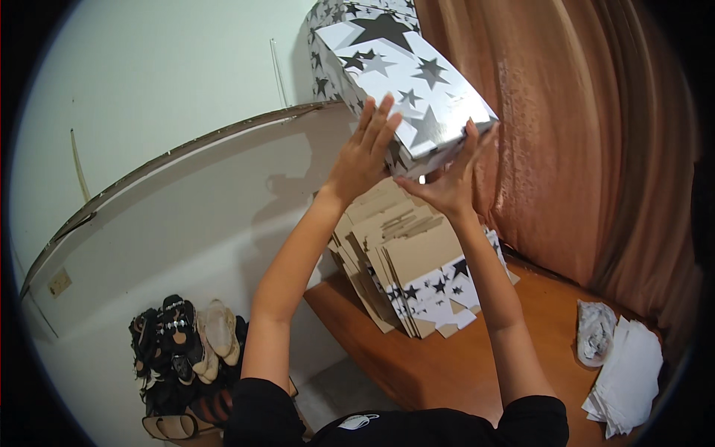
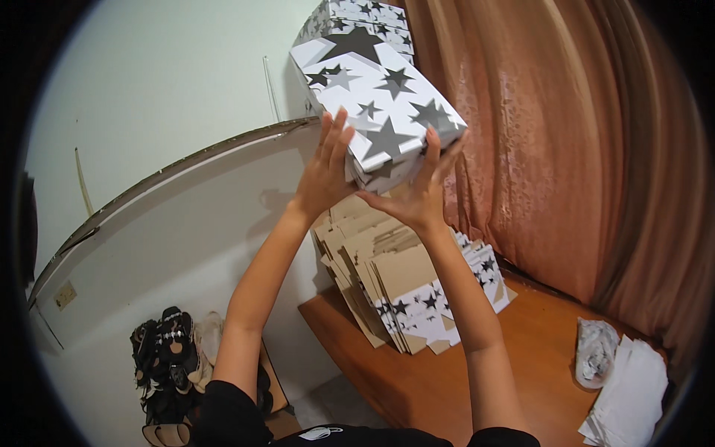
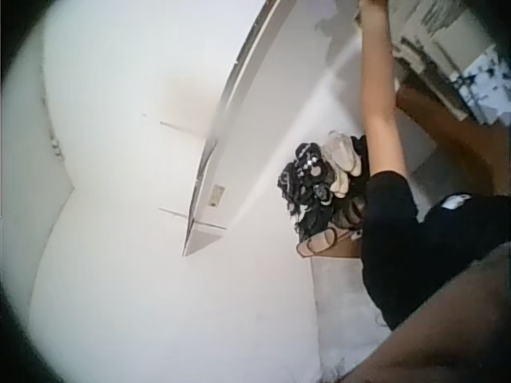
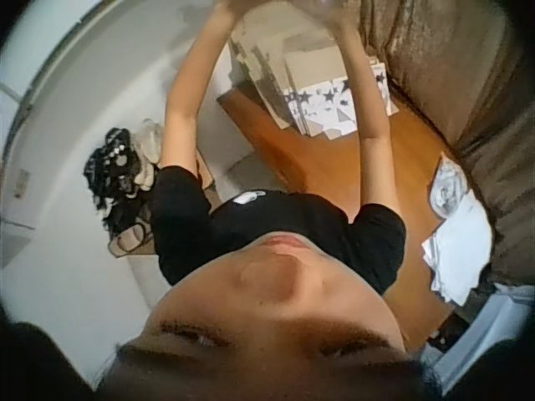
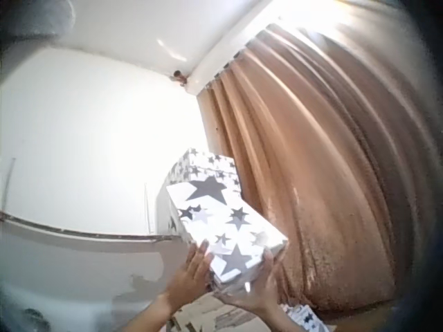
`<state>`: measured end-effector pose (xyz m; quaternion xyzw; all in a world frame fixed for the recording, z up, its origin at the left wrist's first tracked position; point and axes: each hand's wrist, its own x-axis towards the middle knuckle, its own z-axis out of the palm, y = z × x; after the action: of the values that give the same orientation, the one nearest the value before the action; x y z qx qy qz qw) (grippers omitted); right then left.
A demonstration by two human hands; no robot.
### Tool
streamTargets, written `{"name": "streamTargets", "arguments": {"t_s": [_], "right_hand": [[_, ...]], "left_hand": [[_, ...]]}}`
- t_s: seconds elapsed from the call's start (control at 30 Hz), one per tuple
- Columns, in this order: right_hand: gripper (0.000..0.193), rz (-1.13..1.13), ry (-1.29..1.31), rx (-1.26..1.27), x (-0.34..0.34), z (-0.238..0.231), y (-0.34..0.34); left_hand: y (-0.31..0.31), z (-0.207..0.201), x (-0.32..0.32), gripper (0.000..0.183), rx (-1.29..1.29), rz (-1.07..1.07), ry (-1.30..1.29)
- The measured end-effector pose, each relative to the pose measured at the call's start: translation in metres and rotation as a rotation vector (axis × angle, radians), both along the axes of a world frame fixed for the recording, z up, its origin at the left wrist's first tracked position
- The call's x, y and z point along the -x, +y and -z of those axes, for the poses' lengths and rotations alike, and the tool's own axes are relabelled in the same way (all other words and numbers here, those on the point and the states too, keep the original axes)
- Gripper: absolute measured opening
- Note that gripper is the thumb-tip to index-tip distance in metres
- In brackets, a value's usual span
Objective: Assemble flat cardboard into shoe boxes and place protective tissue paper inside.
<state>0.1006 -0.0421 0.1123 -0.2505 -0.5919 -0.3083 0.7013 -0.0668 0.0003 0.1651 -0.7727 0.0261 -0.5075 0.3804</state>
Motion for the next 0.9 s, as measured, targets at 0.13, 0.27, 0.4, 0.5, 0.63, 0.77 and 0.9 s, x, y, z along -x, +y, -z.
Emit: {"name": "streamTargets", "arguments": {"t_s": [0.13,0.27,0.4,0.5,0.63,0.77,0.9], "right_hand": [[0.134,-0.16,0.0,-0.061,0.031,-0.042,0.056],[0.13,-0.122,-0.021,0.014,0.061,-0.074,0.086],[0.123,-0.206,-0.042,0.289,0.072,-0.101,0.122],[0.096,-0.202,-0.039,0.206,0.078,-0.105,0.144],[0.077,-0.014,-0.089,0.325,0.083,-0.1,0.159],[0.063,0.002,-0.144,0.463,0.09,-0.087,0.174],[0.062,0.111,-0.165,0.375,0.102,-0.079,0.19]], "left_hand": [[0.033,-0.029,0.038,0.107,0.063,-0.137,0.0],[0.058,-0.046,0.069,0.104,0.058,-0.146,-0.041],[0.077,-0.053,0.082,0.085,0.166,-0.24,-0.141],[0.096,-0.063,0.084,0.078,0.153,-0.245,-0.251],[0.102,-0.074,0.081,0.067,0.422,-0.361,-0.442],[0.111,-0.074,0.08,0.069,0.562,-0.836,-0.36],[0.132,-0.072,0.075,0.065,0.361,-0.759,-0.523]]}}
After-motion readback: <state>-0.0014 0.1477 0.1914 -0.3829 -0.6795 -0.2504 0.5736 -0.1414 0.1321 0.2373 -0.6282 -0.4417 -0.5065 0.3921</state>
